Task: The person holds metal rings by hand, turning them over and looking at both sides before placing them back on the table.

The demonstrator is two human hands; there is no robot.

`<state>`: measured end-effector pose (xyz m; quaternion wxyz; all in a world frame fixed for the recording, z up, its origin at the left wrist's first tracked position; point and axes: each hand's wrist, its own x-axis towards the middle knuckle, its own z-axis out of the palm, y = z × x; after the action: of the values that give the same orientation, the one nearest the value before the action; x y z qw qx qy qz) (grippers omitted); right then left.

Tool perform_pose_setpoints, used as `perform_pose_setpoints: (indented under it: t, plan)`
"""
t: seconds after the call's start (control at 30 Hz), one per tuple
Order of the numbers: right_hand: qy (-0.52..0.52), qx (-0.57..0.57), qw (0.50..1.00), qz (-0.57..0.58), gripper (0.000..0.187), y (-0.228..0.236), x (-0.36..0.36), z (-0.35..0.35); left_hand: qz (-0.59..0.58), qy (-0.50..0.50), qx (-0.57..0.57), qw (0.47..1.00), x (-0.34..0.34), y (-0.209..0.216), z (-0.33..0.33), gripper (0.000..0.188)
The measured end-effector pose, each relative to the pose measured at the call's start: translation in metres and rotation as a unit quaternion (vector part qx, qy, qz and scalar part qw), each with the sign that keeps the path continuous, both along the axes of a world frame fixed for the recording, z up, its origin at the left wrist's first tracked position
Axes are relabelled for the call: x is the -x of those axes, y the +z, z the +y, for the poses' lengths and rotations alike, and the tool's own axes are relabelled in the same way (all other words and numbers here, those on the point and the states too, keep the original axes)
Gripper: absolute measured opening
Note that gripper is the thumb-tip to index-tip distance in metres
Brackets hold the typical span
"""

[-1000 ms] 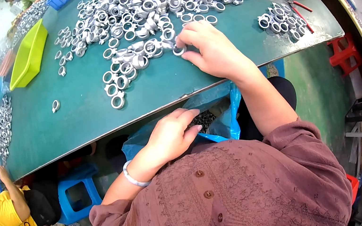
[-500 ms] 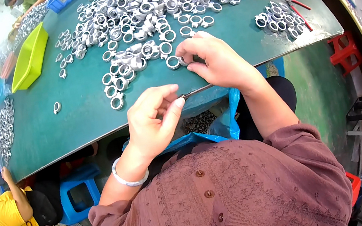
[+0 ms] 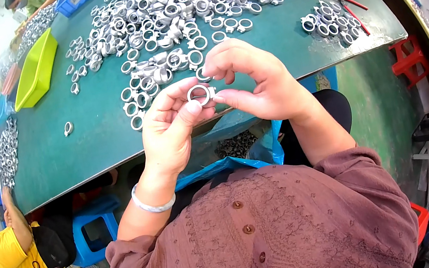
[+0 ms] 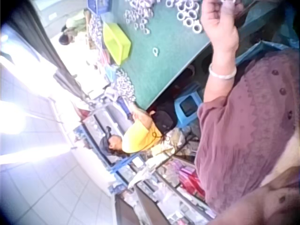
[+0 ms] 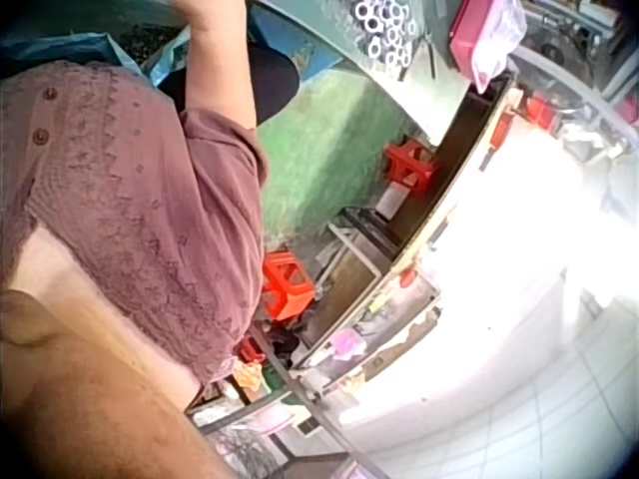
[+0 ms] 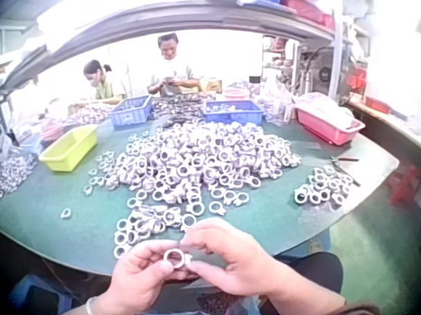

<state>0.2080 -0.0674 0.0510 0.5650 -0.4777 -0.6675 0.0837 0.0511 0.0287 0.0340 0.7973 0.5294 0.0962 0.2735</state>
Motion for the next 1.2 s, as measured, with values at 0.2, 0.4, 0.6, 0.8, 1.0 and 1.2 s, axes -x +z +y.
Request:
perform_pose_setpoints:
  t: [0.2, 0.4, 0.6, 0.8, 1.0, 1.2]
  plan:
    - [0.007, 0.027, 0.999, 0.018, 0.023, -0.004, 0.000, 0.000, -0.015, -0.006, -0.010, 1.000, 0.002, -0.005, -0.001, 0.036]
    - [0.004, 0.049, 0.998, 0.047, 0.018, -0.005, 0.001, -0.002, -0.005, 0.000, -0.058, 0.998, 0.004, -0.006, -0.003, 0.042]
    - [0.012, 0.069, 0.996, 0.061, 0.017, -0.006, -0.001, -0.003, -0.015, 0.020, -0.081, 0.996, 0.001, -0.006, -0.007, 0.044]
    - [0.007, 0.070, 0.995, 0.070, 0.015, -0.008, 0.000, -0.004, 0.001, 0.020, -0.094, 0.995, 0.002, -0.006, -0.007, 0.043]
    - [0.014, 0.073, 0.993, 0.097, 0.013, -0.008, 0.001, -0.006, 0.038, 0.009, -0.131, 0.991, 0.003, -0.007, -0.004, 0.032]
    - [-0.003, 0.063, 0.996, 0.064, 0.010, -0.009, 0.000, -0.004, 0.040, -0.075, 0.051, 0.995, 0.003, -0.006, -0.003, 0.029]
